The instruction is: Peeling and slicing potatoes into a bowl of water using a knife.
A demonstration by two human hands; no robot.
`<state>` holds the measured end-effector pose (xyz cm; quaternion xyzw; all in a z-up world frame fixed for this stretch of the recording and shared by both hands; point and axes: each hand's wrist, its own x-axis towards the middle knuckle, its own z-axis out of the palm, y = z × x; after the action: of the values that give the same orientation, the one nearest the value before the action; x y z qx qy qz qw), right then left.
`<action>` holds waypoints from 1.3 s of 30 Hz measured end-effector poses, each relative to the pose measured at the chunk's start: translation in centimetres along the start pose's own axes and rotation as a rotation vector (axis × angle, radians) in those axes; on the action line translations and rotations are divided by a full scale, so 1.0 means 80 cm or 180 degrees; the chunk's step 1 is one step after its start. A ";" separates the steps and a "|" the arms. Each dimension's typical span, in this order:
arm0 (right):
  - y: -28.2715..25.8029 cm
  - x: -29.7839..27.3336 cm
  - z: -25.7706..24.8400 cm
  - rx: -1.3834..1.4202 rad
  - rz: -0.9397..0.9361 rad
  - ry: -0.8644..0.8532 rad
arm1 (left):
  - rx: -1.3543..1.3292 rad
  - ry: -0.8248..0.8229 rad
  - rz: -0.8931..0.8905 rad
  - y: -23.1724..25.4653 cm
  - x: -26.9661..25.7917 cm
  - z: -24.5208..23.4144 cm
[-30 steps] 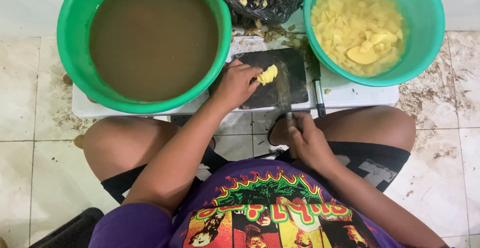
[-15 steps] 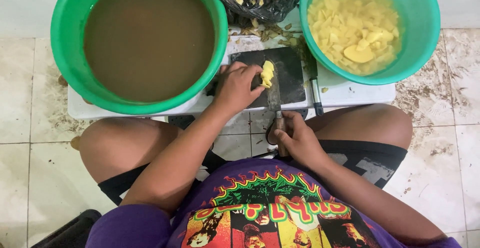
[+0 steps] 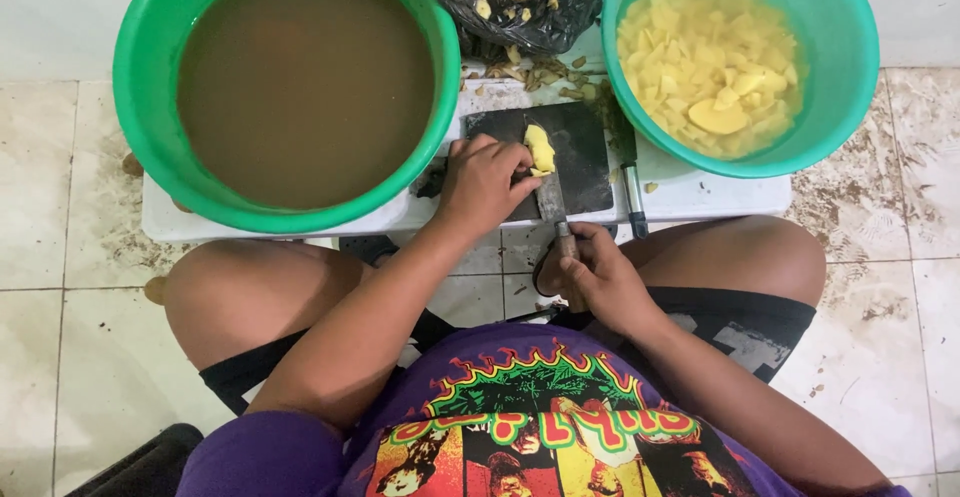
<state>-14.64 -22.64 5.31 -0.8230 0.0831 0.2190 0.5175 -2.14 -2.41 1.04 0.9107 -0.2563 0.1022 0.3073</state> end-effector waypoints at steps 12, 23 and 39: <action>0.040 0.019 -0.004 0.0574 -0.0395 -0.0225 | 0.0006 0.0298 0.0329 -0.001 0.001 -0.001; 0.052 0.022 -0.021 0.1727 -0.0528 -0.0243 | -0.0346 0.0710 0.0144 -0.031 -0.001 0.015; -0.006 -0.012 -0.147 -0.1608 -0.0824 0.2091 | -0.0082 0.0462 0.0178 -0.028 -0.004 0.011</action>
<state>-12.10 -32.97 10.48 -0.9534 0.0834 -0.1078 0.2691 -1.23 -1.29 -0.93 0.8893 -0.2601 0.1732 0.3338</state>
